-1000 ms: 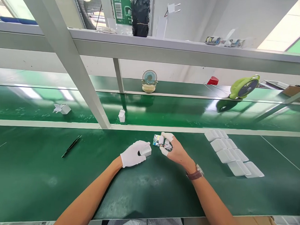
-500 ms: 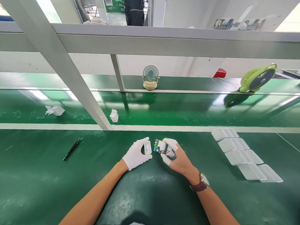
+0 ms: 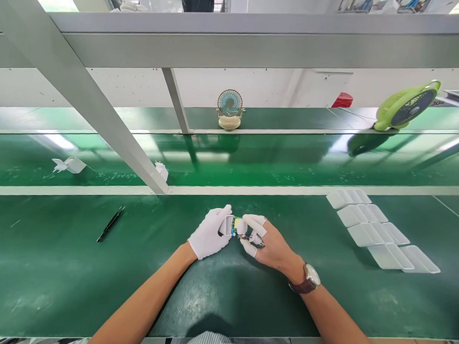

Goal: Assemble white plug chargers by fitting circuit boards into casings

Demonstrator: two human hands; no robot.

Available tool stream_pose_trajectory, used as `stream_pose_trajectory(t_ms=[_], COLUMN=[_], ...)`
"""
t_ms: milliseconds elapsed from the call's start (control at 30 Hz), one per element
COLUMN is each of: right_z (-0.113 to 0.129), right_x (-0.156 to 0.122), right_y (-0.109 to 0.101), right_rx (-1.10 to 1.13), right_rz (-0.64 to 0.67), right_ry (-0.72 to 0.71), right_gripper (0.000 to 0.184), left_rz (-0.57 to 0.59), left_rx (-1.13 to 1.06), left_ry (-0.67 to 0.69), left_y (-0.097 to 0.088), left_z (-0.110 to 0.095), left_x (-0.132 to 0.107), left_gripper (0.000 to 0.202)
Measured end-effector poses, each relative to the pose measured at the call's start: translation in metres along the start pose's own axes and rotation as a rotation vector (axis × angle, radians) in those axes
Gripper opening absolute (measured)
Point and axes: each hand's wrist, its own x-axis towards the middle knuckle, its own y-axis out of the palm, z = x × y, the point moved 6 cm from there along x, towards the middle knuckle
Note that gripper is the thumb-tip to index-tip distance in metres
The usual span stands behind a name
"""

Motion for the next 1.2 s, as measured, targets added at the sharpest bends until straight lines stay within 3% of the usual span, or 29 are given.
stream_pose_trajectory(t_ms=[433,1200], right_z=[-0.007,0.001], right_x=[-0.004,-0.003], right_y=[0.012,0.012], right_rx=[-0.131,-0.206], right_rz=[0.096,0.058], right_ry=[0.025,-0.067], right_gripper=[0.066,0.068], left_rz=[0.032,0.002], left_rx=[0.047,0.001], left_ry=[0.093,0.128], left_y=[-0.001,-0.006], left_z=[-0.009,-0.013], left_x=[0.0,0.002], left_gripper=[0.098,0.089])
